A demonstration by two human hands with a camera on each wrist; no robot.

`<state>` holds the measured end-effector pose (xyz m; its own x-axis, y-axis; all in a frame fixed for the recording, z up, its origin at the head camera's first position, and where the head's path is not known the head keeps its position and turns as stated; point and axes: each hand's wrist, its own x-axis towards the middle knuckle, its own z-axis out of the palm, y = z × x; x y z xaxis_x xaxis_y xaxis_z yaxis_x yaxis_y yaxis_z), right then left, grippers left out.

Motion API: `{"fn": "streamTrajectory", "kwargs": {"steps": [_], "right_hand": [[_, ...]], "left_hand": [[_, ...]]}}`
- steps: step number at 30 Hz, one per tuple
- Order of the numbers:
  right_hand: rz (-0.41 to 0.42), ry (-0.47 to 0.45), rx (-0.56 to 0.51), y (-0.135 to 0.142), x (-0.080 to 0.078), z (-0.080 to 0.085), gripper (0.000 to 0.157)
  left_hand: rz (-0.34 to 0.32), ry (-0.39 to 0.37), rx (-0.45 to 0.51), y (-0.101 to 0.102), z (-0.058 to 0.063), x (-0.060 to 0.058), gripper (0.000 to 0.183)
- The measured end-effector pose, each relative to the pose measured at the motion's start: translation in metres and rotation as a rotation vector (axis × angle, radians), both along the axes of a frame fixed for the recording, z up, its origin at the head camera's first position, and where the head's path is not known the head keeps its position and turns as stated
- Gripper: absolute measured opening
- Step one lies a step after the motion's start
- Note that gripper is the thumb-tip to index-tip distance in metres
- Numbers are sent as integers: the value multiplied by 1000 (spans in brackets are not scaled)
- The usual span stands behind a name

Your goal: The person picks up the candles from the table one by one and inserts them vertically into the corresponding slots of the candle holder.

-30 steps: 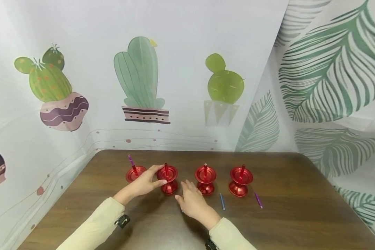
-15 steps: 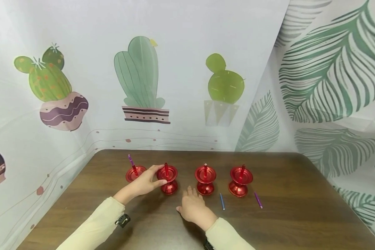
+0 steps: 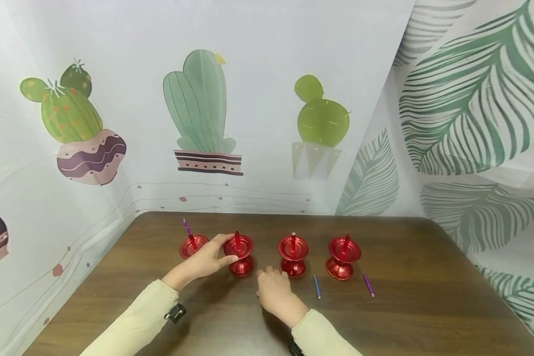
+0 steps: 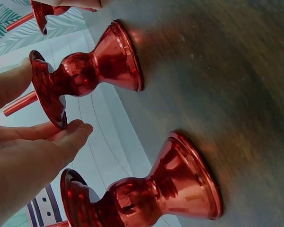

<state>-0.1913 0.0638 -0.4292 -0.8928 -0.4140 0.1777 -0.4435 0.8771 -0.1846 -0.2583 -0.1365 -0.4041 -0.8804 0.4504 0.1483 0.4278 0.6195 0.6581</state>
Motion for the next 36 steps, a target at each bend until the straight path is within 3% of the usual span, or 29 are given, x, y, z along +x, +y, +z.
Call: {"fn": "streamTrajectory", "kwargs": {"steps": [4, 12, 17, 29, 36], "right_hand": [[13, -2, -8, 0, 0, 0, 26], [-24, -131, -49, -3, 1, 1, 19], [-42, -126, -221, 1, -3, 5, 22], [-69, 48, -596, 2, -20, 32, 12], [-80, -26, -796, -7, -41, 42, 7]], "left_hand": [[-1, 0, -1, 0, 1, 0, 62], [-18, 17, -21, 1, 1, -1, 61], [-16, 30, -53, 1, 4, 0, 61], [-12, 43, -81, 4, 8, 0, 61], [-22, 52, -85, 3, 10, 0, 60]]}}
